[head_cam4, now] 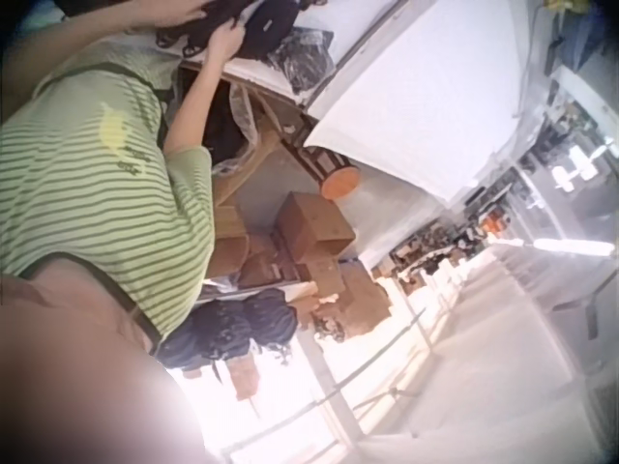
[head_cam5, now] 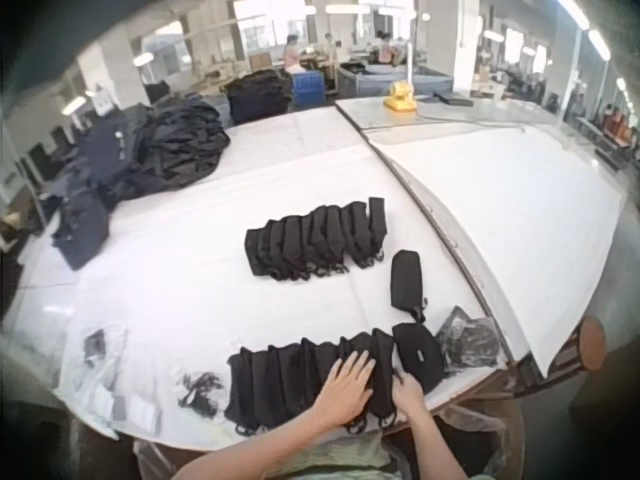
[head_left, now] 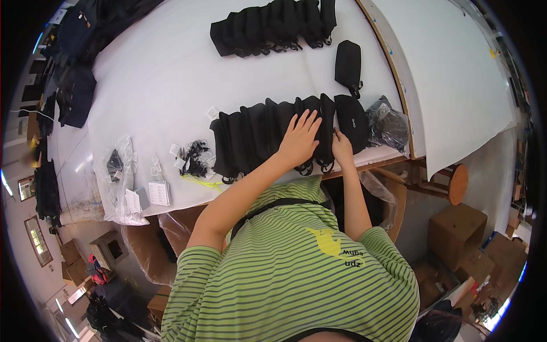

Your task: Packing black pouches and silica gel packets into a cardboard box on a production line.

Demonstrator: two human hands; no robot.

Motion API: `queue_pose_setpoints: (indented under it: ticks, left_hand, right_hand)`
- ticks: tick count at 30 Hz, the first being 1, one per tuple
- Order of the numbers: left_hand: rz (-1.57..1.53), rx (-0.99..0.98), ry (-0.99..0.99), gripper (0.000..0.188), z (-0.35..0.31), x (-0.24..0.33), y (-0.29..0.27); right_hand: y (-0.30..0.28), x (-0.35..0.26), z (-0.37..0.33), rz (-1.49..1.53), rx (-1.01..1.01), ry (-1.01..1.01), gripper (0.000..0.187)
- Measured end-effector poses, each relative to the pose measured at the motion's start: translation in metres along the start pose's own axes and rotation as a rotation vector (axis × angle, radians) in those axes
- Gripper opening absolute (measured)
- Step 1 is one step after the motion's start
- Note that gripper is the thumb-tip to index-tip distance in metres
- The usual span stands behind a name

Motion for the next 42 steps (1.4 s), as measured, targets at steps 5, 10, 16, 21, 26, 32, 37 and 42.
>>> queue_pose_setpoints:
  ticks: [5, 10, 16, 21, 26, 32, 37, 42]
  left_hand:
    - [0.069, 0.001, -0.014, 0.072, -0.013, 0.003, 0.015]
    - [0.188, 0.034, -0.026, 0.073, -0.019, 0.001, 0.020]
    - [-0.077, 0.412, -0.412, 0.059, -0.072, -0.042, -0.086]
    - [-0.413, 0.327, -1.013, 0.074, -0.175, -0.132, -0.083]
    - [-0.848, 0.160, -1.062, 0.087, -0.175, -0.141, -0.065]
    - [-0.751, 0.169, -1.165, 0.086, -0.148, -0.126, -0.072]
    - [-1.014, 0.113, -0.956, 0.083, -0.138, -0.126, -0.065]
    - [-1.096, 0.159, -0.824, 0.083, -0.133, -0.127, -0.052]
  right_hand:
    - [-0.013, -0.021, -0.016, -0.024, -0.032, -0.144, 0.055]
    - [0.008, -0.029, -0.018, 0.127, -0.119, -0.268, 0.060]
    - [0.001, -0.019, -0.011, 0.133, -0.119, -0.079, 0.058]
    - [-0.004, -0.015, 0.002, 0.290, -0.231, 0.152, 0.061]
    - [0.004, -0.023, 0.002, 0.323, -0.310, 0.257, 0.058]
    - [0.025, -0.032, -0.008, 0.372, -0.323, 0.275, 0.064]
    - [0.026, -0.067, -0.040, 0.572, -0.434, 0.340, 0.070]
    - [0.033, -0.073, -0.047, 0.558, -0.439, 0.340, 0.069]
Point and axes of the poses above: each hand's wrist, its own z-axis towards the middle knuckle, its own y-axis out of the palm, x = y × z, the point moved 1 cm from there along z, towards the middle knuckle, and after that the axes turned 3 degrees about y, right-handed, at the moved point
